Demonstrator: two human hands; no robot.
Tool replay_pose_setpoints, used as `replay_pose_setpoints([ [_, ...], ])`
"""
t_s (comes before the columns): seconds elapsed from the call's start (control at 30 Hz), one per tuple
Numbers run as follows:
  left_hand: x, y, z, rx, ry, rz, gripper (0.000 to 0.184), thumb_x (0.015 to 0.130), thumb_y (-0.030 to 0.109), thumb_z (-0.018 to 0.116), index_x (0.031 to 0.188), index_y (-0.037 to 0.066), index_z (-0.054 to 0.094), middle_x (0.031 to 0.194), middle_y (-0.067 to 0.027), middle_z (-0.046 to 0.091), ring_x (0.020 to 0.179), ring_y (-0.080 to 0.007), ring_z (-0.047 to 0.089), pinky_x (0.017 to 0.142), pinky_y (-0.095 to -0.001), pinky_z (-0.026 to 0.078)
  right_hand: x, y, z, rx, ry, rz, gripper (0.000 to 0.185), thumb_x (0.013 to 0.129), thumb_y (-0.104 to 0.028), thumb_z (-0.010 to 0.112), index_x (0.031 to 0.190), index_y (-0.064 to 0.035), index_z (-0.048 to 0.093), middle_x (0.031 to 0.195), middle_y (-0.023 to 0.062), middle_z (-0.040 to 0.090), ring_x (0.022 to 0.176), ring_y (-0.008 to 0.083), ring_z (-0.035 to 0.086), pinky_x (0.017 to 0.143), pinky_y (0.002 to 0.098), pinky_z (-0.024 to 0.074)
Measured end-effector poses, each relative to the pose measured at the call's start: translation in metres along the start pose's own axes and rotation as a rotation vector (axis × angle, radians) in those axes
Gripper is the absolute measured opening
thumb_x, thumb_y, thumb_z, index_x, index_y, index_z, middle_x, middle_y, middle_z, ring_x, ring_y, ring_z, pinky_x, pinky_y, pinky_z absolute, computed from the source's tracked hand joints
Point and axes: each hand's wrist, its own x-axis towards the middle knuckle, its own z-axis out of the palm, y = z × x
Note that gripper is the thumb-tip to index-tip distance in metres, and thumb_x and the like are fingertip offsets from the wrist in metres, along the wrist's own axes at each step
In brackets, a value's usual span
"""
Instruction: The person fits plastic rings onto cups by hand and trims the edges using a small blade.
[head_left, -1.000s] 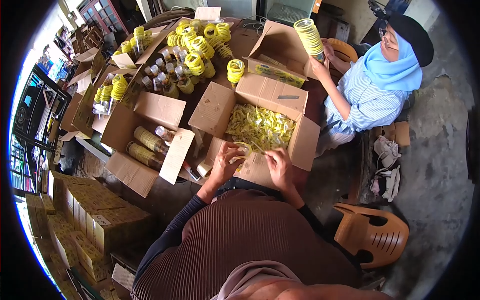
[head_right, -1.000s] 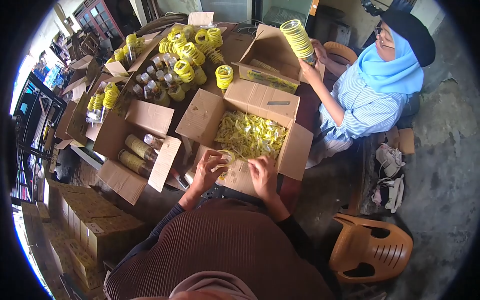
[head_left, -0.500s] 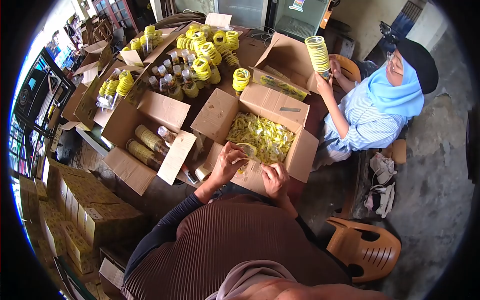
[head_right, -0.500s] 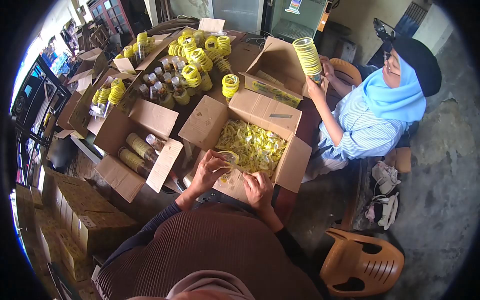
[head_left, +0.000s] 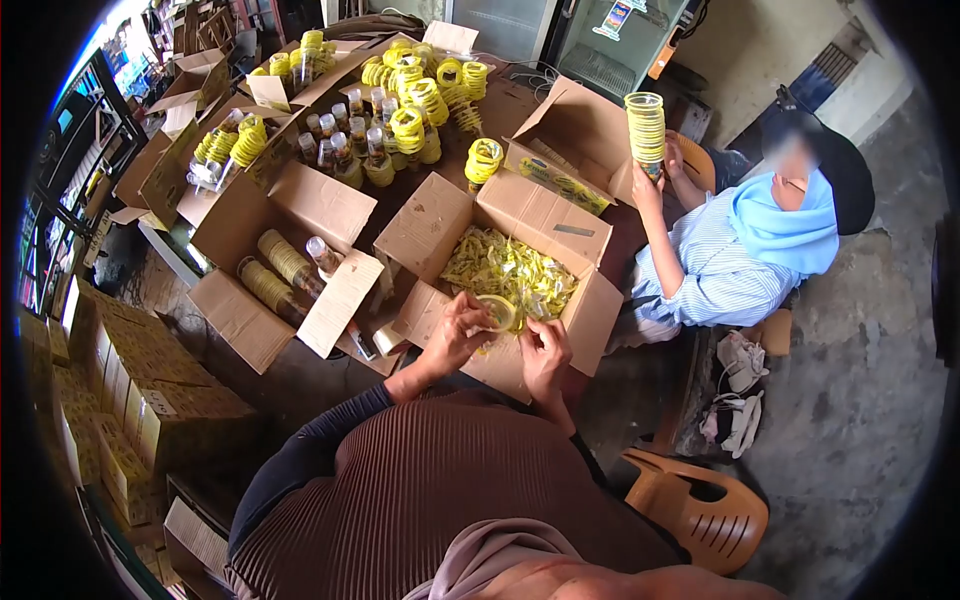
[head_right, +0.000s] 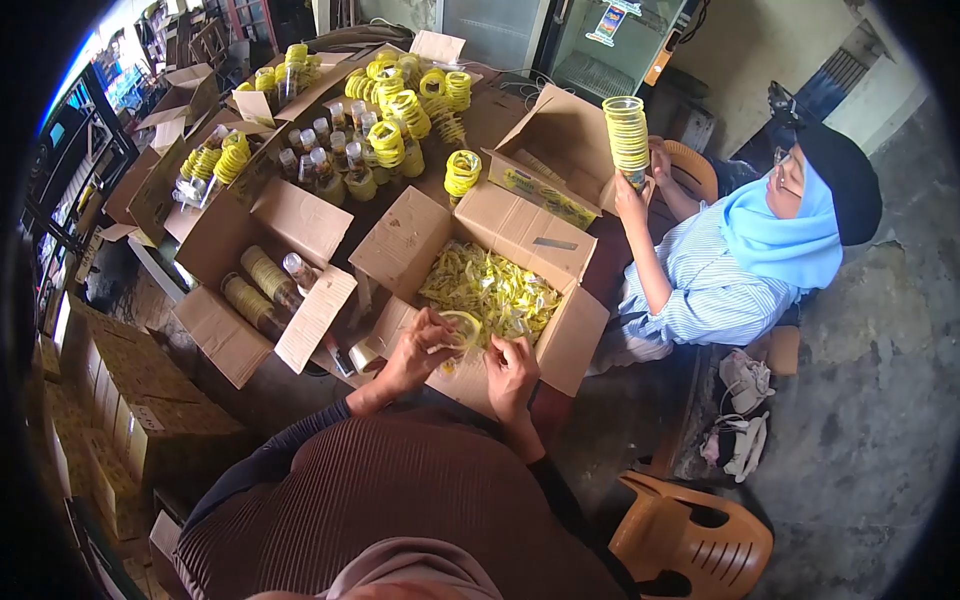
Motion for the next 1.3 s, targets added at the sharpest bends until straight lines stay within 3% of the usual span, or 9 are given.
replay_pose_setpoints([
  [0.27, 0.000, -0.007, -0.006, -0.028, 0.005, -0.045, 0.014, 0.074, 0.002, 0.075, 0.085, 0.002, 0.067, 0.098, -0.0100, 0.054, 0.106, -0.0274, 0.059, 0.088, -0.0363, 0.048, -0.008, -0.011, -0.005, -0.140, -0.070, -0.185, 0.018, 0.072, 0.002, 0.071, 0.087, -0.0064, 0.065, 0.074, 0.0070, 0.052, 0.063, 0.0253, 0.055, 0.056, 0.0363, 0.0445],
  [0.53, 0.002, -0.005, -0.007, -0.010, -0.081, -0.019, 0.012, 0.075, 0.000, 0.074, 0.085, 0.002, 0.067, 0.102, -0.0103, 0.051, 0.113, -0.0283, 0.056, 0.093, -0.0382, 0.047, -0.001, 0.004, 0.002, -0.051, -0.039, -0.027, 0.018, 0.073, 0.007, 0.067, 0.090, -0.0008, 0.066, 0.077, 0.0102, 0.055, 0.061, 0.0246, 0.060, 0.055, 0.0333, 0.0458],
  [0.6, 0.003, -0.011, -0.009, -0.112, 0.005, -0.022, 0.013, 0.076, -0.001, 0.074, 0.087, 0.002, 0.067, 0.103, -0.0095, 0.051, 0.114, -0.0279, 0.056, 0.092, -0.0375, 0.047, -0.003, -0.004, -0.003, -0.005, -0.033, 0.026, 0.017, 0.073, 0.001, 0.071, 0.088, -0.0056, 0.066, 0.074, 0.0081, 0.054, 0.064, 0.0258, 0.057, 0.055, 0.0365, 0.0448],
  [0.73, 0.004, -0.006, -0.011, -0.169, -0.026, -0.116, 0.013, 0.076, -0.001, 0.074, 0.086, 0.002, 0.067, 0.105, -0.0081, 0.052, 0.114, -0.0247, 0.054, 0.094, -0.0356, 0.046, -0.002, -0.013, -0.008, -0.114, -0.063, -0.155, 0.016, 0.072, 0.001, 0.071, 0.085, -0.0063, 0.064, 0.073, 0.0068, 0.052, 0.066, 0.0255, 0.057, 0.057, 0.0369, 0.0451],
  [0.87, 0.001, -0.005, -0.002, -0.267, -0.129, -0.075, 0.012, 0.077, 0.000, 0.075, 0.085, 0.003, 0.066, 0.109, -0.0078, 0.052, 0.115, -0.0232, 0.053, 0.097, -0.0354, 0.044, -0.001, 0.005, -0.002, -0.186, -0.115, -0.079, 0.012, 0.076, -0.001, 0.069, 0.086, -0.0035, 0.064, 0.075, 0.0097, 0.055, 0.068, 0.0274, 0.060, 0.058, 0.0367, 0.0471],
  [0.93, 0.003, -0.003, -0.002, -0.306, -0.158, -0.038, 0.011, 0.080, 0.002, 0.072, 0.088, 0.002, 0.066, 0.116, -0.0101, 0.051, 0.117, -0.0238, 0.050, 0.097, -0.0379, 0.045, -0.003, 0.018, 0.004, -0.016, -0.142, 0.182, 0.008, 0.078, 0.001, 0.067, 0.085, -0.0004, 0.064, 0.079, 0.0129, 0.059, 0.067, 0.0262, 0.064, 0.060, 0.0351, 0.0495],
  [1.13, 0.005, -0.015, -0.016, -0.472, -0.113, -0.163, 0.009, 0.082, 0.000, 0.070, 0.088, 0.005, 0.065, 0.131, -0.0103, 0.044, 0.130, -0.0264, 0.042, 0.108, -0.0392, 0.036, -0.040, 0.073, 0.017, -0.114, -0.368, 0.168, 0.017, 0.080, -0.008, 0.068, 0.097, -0.0043, 0.067, 0.082, 0.0109, 0.066, 0.075, 0.0280, 0.066, 0.065, 0.0383, 0.0511],
  [1.23, 0.003, -0.019, -0.017, -0.502, -0.085, -0.125, 0.011, 0.081, -0.001, 0.071, 0.089, 0.005, 0.066, 0.135, -0.0117, 0.041, 0.131, -0.0269, 0.041, 0.107, -0.0401, 0.037, -0.043, 0.073, 0.016, -0.103, -0.493, 0.285, 0.020, 0.079, -0.009, 0.069, 0.099, -0.0050, 0.066, 0.084, 0.0122, 0.064, 0.077, 0.0301, 0.064, 0.066, 0.0388, 0.0502],
  [1.3, 0.003, -0.019, -0.018, -0.484, -0.046, -0.081, 0.013, 0.079, 0.000, 0.072, 0.090, 0.005, 0.068, 0.136, -0.0128, 0.043, 0.130, -0.0264, 0.043, 0.105, -0.0406, 0.038, -0.033, 0.062, 0.010, -0.284, -0.290, -0.080, 0.021, 0.080, -0.008, 0.070, 0.100, -0.0043, 0.066, 0.087, 0.0133, 0.062, 0.075, 0.0288, 0.062, 0.066, 0.0364, 0.0501],
])
